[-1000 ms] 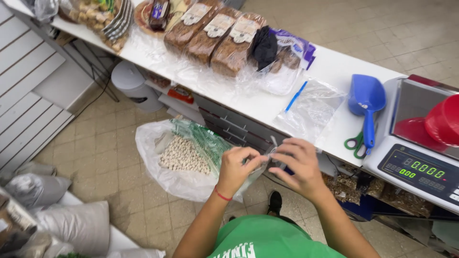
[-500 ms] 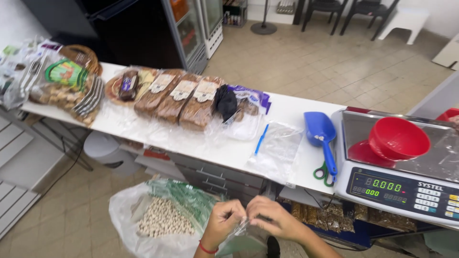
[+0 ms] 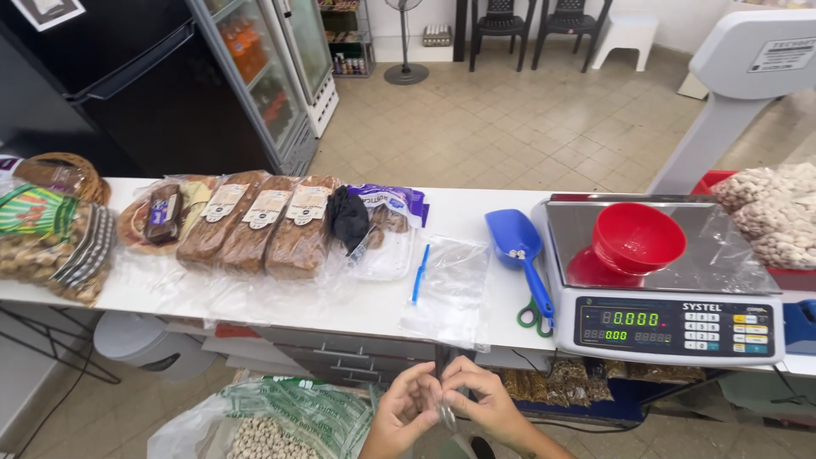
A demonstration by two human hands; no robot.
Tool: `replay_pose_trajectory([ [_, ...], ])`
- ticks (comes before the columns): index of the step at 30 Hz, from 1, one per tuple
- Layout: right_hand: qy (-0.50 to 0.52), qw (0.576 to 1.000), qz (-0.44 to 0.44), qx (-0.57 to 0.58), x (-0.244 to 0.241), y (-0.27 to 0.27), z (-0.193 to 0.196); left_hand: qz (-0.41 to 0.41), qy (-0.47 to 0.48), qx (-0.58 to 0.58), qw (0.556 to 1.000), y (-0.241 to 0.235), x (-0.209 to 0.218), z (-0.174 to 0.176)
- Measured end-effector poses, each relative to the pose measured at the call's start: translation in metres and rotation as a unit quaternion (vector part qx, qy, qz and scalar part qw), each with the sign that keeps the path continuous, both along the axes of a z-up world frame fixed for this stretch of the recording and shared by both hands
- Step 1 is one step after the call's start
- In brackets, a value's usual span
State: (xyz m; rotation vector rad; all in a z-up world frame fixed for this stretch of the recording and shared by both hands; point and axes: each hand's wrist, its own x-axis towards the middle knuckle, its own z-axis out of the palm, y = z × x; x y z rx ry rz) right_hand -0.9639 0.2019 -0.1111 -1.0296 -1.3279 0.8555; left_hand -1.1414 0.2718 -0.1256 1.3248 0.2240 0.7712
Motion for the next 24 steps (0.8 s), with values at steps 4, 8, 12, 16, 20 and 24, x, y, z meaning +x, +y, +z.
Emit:
replay_pose_trajectory([
  [4, -0.021, 0.999, -0.007, 0.04, 0.002, -0.003, 0.006, 0.054, -0.003, 0.081, 0.995, 0.008, 0.011, 0.013],
  [8, 0.008, 0.996, 0.024, 0.08, 0.011, -0.004, 0.017, 0.021, -0.078, 0.089, 0.993, 0.015, 0.011, 0.0],
  [12, 0.049, 0.993, 0.047, 0.096, 0.021, -0.008, 0.02, -0.068, 0.026, -0.015, 0.997, 0.023, -0.004, -0.01],
  [16, 0.142, 0.982, 0.117, 0.046, 0.027, -0.019, 0.039, -0.04, 0.122, 0.072, 0.989, 0.035, 0.0, 0.003],
  [20, 0.034, 0.981, 0.183, 0.055, 0.033, -0.025, 0.051, -0.029, 0.197, 0.102, 0.975, 0.041, 0.001, 0.002],
  [24, -0.145, 0.974, 0.162, 0.058, 0.035, -0.027, 0.049, -0.052, 0.178, 0.061, 0.981, 0.038, 0.002, 0.018],
])
